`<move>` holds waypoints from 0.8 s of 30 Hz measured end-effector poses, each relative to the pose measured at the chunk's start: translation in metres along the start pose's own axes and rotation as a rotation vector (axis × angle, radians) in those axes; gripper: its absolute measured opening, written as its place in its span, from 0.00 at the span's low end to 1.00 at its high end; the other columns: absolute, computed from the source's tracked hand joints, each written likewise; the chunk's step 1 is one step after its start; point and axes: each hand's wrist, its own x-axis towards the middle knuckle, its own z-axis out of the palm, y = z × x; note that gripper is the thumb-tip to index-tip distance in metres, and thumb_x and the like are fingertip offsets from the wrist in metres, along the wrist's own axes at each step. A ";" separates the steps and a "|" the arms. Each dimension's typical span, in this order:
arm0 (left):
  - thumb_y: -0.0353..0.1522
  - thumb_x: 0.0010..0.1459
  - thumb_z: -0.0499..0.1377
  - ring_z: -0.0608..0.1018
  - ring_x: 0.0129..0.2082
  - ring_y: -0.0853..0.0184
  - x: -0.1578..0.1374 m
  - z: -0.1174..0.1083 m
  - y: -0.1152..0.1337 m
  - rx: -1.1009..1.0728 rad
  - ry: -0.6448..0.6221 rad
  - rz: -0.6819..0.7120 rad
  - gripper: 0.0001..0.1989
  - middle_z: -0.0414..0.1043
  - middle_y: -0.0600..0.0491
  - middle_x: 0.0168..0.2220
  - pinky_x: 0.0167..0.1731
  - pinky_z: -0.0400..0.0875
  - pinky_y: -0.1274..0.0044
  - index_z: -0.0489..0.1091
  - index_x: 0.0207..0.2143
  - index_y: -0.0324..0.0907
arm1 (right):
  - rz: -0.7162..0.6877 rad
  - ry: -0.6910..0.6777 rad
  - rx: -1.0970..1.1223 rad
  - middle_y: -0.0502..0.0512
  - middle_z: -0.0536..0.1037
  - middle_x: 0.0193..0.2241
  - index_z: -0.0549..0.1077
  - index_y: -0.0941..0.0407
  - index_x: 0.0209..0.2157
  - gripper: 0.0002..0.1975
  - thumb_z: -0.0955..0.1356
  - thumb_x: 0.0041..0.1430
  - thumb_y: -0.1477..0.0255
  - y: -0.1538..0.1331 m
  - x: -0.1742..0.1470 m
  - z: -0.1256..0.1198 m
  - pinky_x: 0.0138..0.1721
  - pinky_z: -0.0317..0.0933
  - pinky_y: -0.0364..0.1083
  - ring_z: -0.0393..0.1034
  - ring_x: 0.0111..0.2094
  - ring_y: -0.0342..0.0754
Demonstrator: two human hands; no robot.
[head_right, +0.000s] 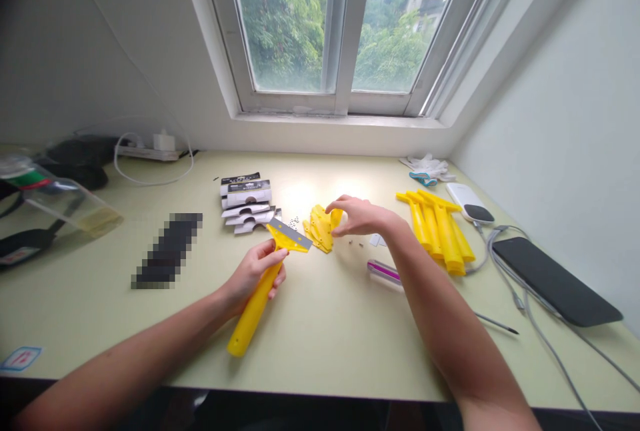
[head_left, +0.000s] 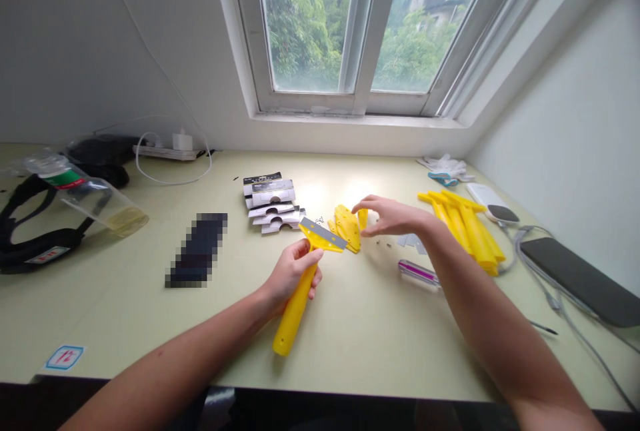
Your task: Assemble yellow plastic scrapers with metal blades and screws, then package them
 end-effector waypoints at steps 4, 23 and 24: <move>0.40 0.56 0.61 0.66 0.18 0.76 0.000 0.000 0.000 -0.013 -0.013 -0.010 0.15 0.60 0.57 0.29 0.11 0.62 0.84 0.62 0.38 0.40 | -0.028 -0.065 0.372 0.59 0.68 0.54 0.72 0.51 0.51 0.27 0.69 0.53 0.52 0.006 -0.009 -0.017 0.47 0.65 0.47 0.68 0.50 0.53; 0.41 0.54 0.63 0.67 0.18 0.76 0.000 0.000 -0.001 -0.027 -0.019 -0.038 0.17 0.61 0.56 0.31 0.11 0.63 0.82 0.65 0.39 0.39 | -0.134 0.079 0.697 0.54 0.72 0.31 0.72 0.57 0.50 0.24 0.62 0.63 0.56 -0.059 -0.009 0.000 0.29 0.60 0.41 0.64 0.29 0.41; 0.41 0.54 0.63 0.67 0.18 0.76 0.000 0.000 -0.001 -0.026 -0.019 -0.036 0.17 0.61 0.56 0.30 0.11 0.63 0.83 0.65 0.39 0.40 | -0.173 0.092 0.658 0.56 0.75 0.38 0.72 0.57 0.51 0.23 0.65 0.60 0.57 -0.063 -0.011 0.000 0.35 0.64 0.43 0.68 0.36 0.45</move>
